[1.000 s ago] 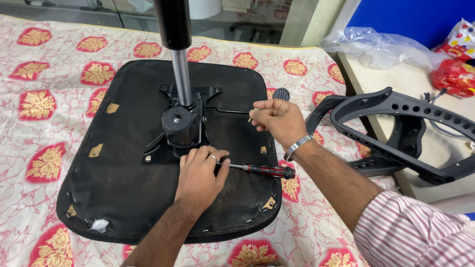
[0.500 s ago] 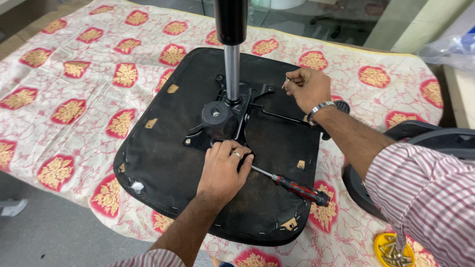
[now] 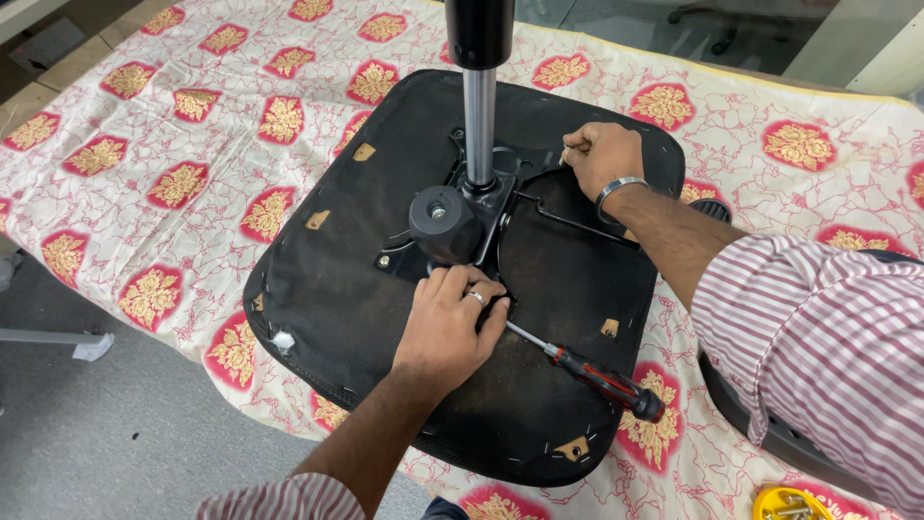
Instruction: The person attaches a black metal chair base to the underside of a black chair seat using a screwdriver and screws. They align the base, insert screws, and tighten them to secure the components.
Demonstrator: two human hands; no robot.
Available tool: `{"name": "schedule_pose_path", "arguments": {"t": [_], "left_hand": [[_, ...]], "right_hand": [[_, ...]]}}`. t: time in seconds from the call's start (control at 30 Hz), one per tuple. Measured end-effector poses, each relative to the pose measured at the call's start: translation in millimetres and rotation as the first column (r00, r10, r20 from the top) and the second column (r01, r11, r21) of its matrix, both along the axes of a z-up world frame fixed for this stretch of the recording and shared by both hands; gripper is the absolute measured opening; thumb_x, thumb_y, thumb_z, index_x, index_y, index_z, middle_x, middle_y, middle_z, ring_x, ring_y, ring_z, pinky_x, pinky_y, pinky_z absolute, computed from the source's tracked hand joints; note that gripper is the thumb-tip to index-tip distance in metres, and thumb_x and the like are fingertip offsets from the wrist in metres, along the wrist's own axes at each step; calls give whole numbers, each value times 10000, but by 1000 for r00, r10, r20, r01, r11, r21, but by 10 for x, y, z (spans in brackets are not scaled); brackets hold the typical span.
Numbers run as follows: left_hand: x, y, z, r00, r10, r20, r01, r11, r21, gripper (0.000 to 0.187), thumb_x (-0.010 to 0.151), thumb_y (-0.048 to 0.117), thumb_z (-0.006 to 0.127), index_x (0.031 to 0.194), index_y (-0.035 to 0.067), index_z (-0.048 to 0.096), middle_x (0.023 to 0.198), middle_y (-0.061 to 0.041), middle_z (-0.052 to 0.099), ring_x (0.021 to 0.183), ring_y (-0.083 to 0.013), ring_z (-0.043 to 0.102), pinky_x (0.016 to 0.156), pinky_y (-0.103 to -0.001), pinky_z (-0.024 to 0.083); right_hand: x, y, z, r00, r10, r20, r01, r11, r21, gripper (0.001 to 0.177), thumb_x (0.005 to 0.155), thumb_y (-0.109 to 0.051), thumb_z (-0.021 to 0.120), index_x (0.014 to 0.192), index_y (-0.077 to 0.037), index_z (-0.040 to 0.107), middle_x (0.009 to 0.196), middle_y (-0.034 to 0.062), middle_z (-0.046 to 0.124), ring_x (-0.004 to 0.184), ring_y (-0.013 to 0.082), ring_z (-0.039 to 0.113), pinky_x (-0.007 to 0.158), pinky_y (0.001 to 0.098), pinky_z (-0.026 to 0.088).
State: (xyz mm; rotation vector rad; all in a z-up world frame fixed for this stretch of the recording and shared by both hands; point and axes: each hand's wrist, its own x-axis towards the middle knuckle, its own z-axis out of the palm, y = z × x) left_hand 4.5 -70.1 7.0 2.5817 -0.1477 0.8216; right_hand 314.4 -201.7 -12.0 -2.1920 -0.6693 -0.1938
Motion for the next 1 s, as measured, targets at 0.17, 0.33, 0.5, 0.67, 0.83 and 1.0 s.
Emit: {"name": "schedule_pose_path", "arguments": {"t": [0.17,0.33,0.5,0.67,0.83,1.0], "left_hand": [[4,11,-6,1000,1,-27,-2,1000,-11,154,912,201,739,1016,89,762,1030,-26,669,970,-213,608,848,-390,468],[11,21,-20,999,0,-41,0,1000,-9,155,915,206,728,1015,94,766,1034,-29,667,980,-210,605,858,-389,467],[18,30,-33,996,4,-95,-4,1000,-3,180,929,220,714,1039,89,769,1033,-37,661,962,-199,597,851,-381,467],[15,34,-40,996,-3,-88,2,1000,-2,187,936,222,706,1052,89,767,1037,-32,656,973,-197,594,863,-382,465],[8,28,-35,995,0,-105,0,1000,-4,181,938,219,703,1050,92,767,1051,-30,650,993,-205,588,873,-385,461],[11,24,-13,995,1,-99,-1,1000,0,185,938,220,701,1051,89,767,1063,-36,648,1004,-211,587,875,-388,461]], "right_hand": [[-43,-3,26,1000,7,-17,-8,999,-43,175,888,-75,785,1060,-46,780,969,113,791,876,162,773,815,285,610],[-89,4,81,999,-24,-37,21,997,-80,179,883,-109,800,1054,-60,776,986,105,786,887,158,766,822,281,613],[-135,16,113,998,-64,-12,62,984,-165,165,890,-131,811,1023,-42,770,965,114,780,871,177,764,811,293,618],[-151,33,143,997,-17,77,33,977,-213,145,884,-113,816,976,-14,762,920,135,778,824,216,759,780,331,614],[-127,76,150,999,-18,35,24,982,-187,138,887,-118,811,953,-15,749,888,147,766,788,230,755,748,350,607],[-135,133,94,992,-99,76,111,975,-191,163,864,-141,842,936,-22,757,865,163,762,782,258,748,762,362,599]]}}
